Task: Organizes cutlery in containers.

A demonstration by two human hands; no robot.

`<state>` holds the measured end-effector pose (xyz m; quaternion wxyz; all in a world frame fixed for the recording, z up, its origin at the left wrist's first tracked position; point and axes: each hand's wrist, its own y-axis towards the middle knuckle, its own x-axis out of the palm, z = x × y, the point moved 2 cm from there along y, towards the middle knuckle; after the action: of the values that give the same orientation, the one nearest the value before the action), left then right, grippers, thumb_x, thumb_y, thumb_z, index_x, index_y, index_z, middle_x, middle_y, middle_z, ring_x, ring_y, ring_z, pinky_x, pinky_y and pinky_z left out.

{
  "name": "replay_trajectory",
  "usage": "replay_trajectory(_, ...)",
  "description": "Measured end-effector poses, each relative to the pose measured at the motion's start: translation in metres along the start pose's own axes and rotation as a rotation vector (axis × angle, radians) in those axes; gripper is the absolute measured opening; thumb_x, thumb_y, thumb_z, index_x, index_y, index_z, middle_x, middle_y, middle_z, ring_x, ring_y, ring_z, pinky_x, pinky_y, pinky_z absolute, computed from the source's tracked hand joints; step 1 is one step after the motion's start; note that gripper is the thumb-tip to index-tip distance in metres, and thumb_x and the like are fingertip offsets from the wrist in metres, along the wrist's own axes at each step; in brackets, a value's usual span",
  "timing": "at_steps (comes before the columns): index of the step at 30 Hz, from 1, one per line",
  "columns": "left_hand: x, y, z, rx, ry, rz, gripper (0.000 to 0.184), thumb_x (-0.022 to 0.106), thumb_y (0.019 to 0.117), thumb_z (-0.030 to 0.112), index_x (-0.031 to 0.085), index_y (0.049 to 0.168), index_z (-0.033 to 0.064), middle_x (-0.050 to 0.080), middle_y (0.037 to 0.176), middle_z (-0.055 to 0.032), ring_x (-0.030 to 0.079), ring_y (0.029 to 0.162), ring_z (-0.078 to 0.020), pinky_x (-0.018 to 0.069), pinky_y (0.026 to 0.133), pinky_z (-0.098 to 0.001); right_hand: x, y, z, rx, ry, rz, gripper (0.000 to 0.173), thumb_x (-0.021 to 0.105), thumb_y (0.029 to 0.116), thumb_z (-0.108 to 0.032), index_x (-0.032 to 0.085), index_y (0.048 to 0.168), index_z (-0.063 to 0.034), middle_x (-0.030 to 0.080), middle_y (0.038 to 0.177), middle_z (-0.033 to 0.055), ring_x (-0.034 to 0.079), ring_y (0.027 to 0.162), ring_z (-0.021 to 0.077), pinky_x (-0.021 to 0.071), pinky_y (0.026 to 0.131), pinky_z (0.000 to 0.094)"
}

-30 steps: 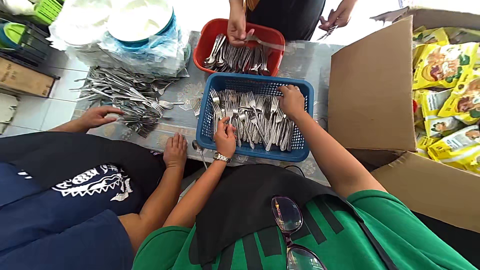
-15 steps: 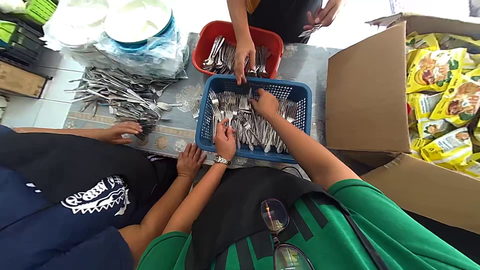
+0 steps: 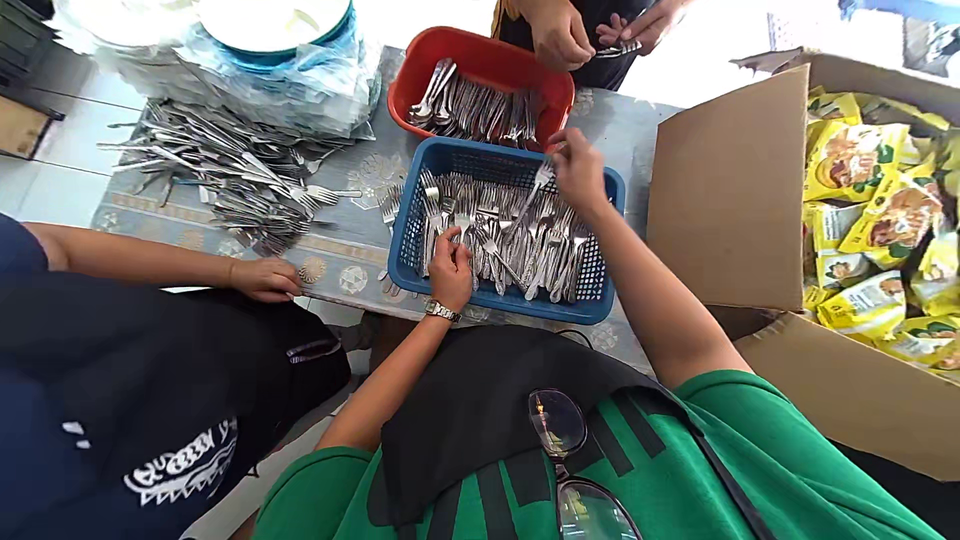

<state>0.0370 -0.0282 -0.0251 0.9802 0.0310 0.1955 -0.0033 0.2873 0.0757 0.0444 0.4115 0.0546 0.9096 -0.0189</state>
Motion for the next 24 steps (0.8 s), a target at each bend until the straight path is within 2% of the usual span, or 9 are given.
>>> replay_trajectory(3,-0.002,-0.002,0.0,0.006,0.014,-0.036,0.038,0.043,0.109,0.009,0.046,0.144,-0.0033,0.068,0.09,-0.015,0.062,0.061,-0.0175,0.0546,0.058,-0.0339,-0.039,-0.014,0.023,-0.066,-0.02,-0.066,0.029,0.052,0.1036,-0.007,0.063,0.13,-0.0003,0.072,0.11,0.0204,0.07,0.101,0.035,0.0525,0.094,0.0575)
replay_trajectory(6,-0.002,-0.002,0.0,0.009,0.019,-0.032,0.037,0.044,0.1083,0.008,0.047,0.144,-0.004,0.069,0.09,-0.0155,0.063,0.062,-0.0183,0.0555,0.06,-0.0354,-0.053,-0.031,0.053,-0.071,-0.093,-0.224,0.024,0.058,0.1014,-0.005,0.068,0.122,0.0005,0.072,0.103,0.0231,0.068,0.102,0.0426,0.0485,0.094,0.0657)
replay_trajectory(8,-0.002,-0.002,0.002,0.002,0.031,-0.042,0.037,0.044,0.1088,0.009,0.047,0.144,-0.0034,0.069,0.091,-0.0161,0.063,0.063,-0.0193,0.0557,0.061,-0.0361,-0.048,-0.044,0.068,-0.049,-0.174,-0.245,0.021,0.061,0.0997,-0.005,0.071,0.118,-0.0022,0.072,0.103,0.023,0.063,0.109,0.0476,0.0452,0.096,0.0694)
replay_trajectory(13,-0.001,-0.001,0.003,-0.01,0.02,-0.02,0.037,0.045,0.1077,0.008,0.049,0.142,-0.0041,0.07,0.091,-0.0145,0.064,0.064,-0.0173,0.0555,0.061,-0.0346,-0.024,-0.068,0.074,-0.084,-0.41,-0.041,0.03,0.063,0.0966,0.0,0.071,0.125,-0.0034,0.065,0.131,0.0259,0.052,0.13,0.0518,0.0396,0.106,0.0677)
replay_trajectory(15,0.0,-0.001,0.003,-0.014,0.014,-0.019,0.037,0.045,0.1078,0.008,0.05,0.142,-0.0043,0.07,0.092,-0.0141,0.064,0.064,-0.0164,0.0556,0.061,-0.0338,-0.012,-0.081,0.06,-0.102,-0.357,-0.009,0.024,0.065,0.0961,-0.005,0.073,0.119,-0.0017,0.067,0.124,0.0263,0.055,0.126,0.051,0.0422,0.105,0.0667)
replay_trajectory(17,0.0,-0.002,0.003,-0.007,0.006,-0.015,0.036,0.045,0.1075,0.007,0.05,0.141,-0.0049,0.07,0.092,-0.014,0.064,0.065,-0.0157,0.0556,0.061,-0.0331,0.01,-0.097,0.051,-0.21,-0.28,-0.143,0.017,0.07,0.0927,-0.006,0.076,0.108,-0.0009,0.071,0.111,0.0263,0.061,0.117,0.0502,0.0462,0.1,0.0677)
replay_trajectory(20,-0.002,-0.006,0.001,-0.001,0.023,-0.037,0.035,0.046,0.1085,0.009,0.049,0.142,-0.0027,0.07,0.091,-0.0129,0.062,0.061,-0.0151,0.0544,0.059,-0.0318,0.054,-0.121,0.055,-0.461,-0.224,-0.452,0.012,0.076,0.0861,-0.005,0.08,0.097,-0.0081,0.074,0.099,0.0181,0.069,0.103,0.0424,0.0548,0.088,0.0647)
replay_trajectory(22,-0.005,-0.009,0.003,-0.005,0.051,-0.077,0.035,0.044,0.11,0.012,0.047,0.143,0.0009,0.069,0.088,-0.0132,0.058,0.055,-0.0159,0.0511,0.052,-0.0311,0.068,-0.132,0.054,-0.505,-0.254,-0.623,0.015,0.075,0.0876,-0.003,0.081,0.099,-0.0111,0.073,0.101,0.0165,0.069,0.102,0.0389,0.0556,0.086,0.0623)
replay_trajectory(24,-0.006,-0.011,0.003,0.009,0.057,-0.083,0.036,0.043,0.1101,0.012,0.046,0.144,0.0023,0.069,0.087,-0.0132,0.057,0.052,-0.0157,0.0507,0.05,-0.031,0.07,-0.135,0.045,-0.436,-0.351,-0.804,0.022,0.065,0.096,-0.004,0.079,0.111,-0.0108,0.072,0.113,0.0184,0.068,0.108,0.0397,0.0531,0.091,0.0622)
